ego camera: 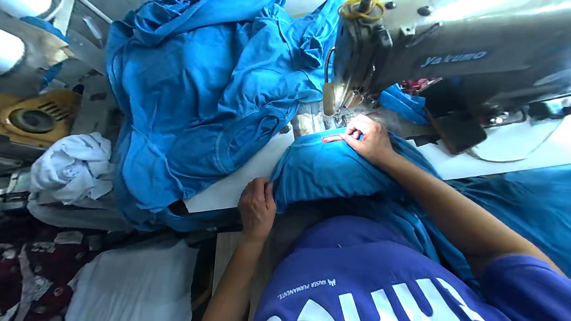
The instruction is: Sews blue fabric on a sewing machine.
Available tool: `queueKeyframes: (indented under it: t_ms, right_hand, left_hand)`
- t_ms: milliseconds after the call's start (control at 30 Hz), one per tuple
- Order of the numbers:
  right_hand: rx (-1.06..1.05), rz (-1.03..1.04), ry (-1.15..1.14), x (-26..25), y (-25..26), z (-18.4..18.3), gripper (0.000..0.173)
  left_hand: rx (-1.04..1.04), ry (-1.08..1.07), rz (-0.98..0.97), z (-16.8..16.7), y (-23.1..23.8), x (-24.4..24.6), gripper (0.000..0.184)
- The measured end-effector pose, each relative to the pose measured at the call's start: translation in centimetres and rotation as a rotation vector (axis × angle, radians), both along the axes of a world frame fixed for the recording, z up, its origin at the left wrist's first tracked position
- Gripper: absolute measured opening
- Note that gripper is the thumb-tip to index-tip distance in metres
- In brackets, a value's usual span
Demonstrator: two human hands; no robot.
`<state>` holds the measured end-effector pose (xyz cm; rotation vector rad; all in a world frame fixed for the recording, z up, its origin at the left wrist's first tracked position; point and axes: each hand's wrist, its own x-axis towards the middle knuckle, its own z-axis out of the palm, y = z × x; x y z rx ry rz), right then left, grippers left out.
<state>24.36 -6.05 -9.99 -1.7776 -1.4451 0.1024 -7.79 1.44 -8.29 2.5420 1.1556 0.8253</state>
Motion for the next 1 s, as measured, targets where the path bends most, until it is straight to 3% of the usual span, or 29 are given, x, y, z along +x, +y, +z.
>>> queueKeyframes:
  t_ms: [133, 267, 367, 433, 600, 700, 800, 900, 1000]
  right_hand:
    - [0.014, -0.004, 0.004, 0.0, 0.0, -0.1, 0.016]
    - [0.015, -0.02, -0.01, -0.4, 0.1, -0.1, 0.016]
    - [0.009, -0.051, -0.016, -0.8, 0.2, -0.1, 0.014]
    - [0.01, -0.07, -0.027, -0.9, 0.3, -0.1, 0.014]
    - [0.02, -0.065, -0.038, -0.9, 0.2, -0.1, 0.014]
    - [0.023, -0.059, -0.04, -0.8, 0.2, -0.1, 0.014]
    - [0.019, -0.045, -0.033, -0.7, 0.2, -0.1, 0.014]
    - [0.014, -0.03, -0.019, -0.3, 0.0, -0.1, 0.014]
    - [-0.003, -0.023, -0.001, -0.4, 0.0, 0.1, 0.013]
  left_hand:
    - [-0.147, -0.042, -0.001, 3.3, 4.0, 0.5, 0.023]
    - [0.068, 0.169, -0.026, 6.9, 8.5, 2.0, 0.03]
    - [0.14, 0.356, -0.124, 3.6, 11.3, 3.3, 0.024]
    - [0.204, 0.352, -0.194, 1.7, 12.1, 3.4, 0.02]
    - [0.092, 0.49, -0.155, 4.8, 9.5, 5.1, 0.019]
    - [0.164, 0.331, -0.332, 5.9, 6.0, 8.1, 0.025]
    - [0.164, 0.068, -0.647, 2.1, 4.2, 11.4, 0.03]
    - [0.095, 0.113, -0.733, -1.1, 4.6, 11.9, 0.045]
    - [0.115, 0.149, -0.734, -1.3, 4.8, 11.2, 0.045]
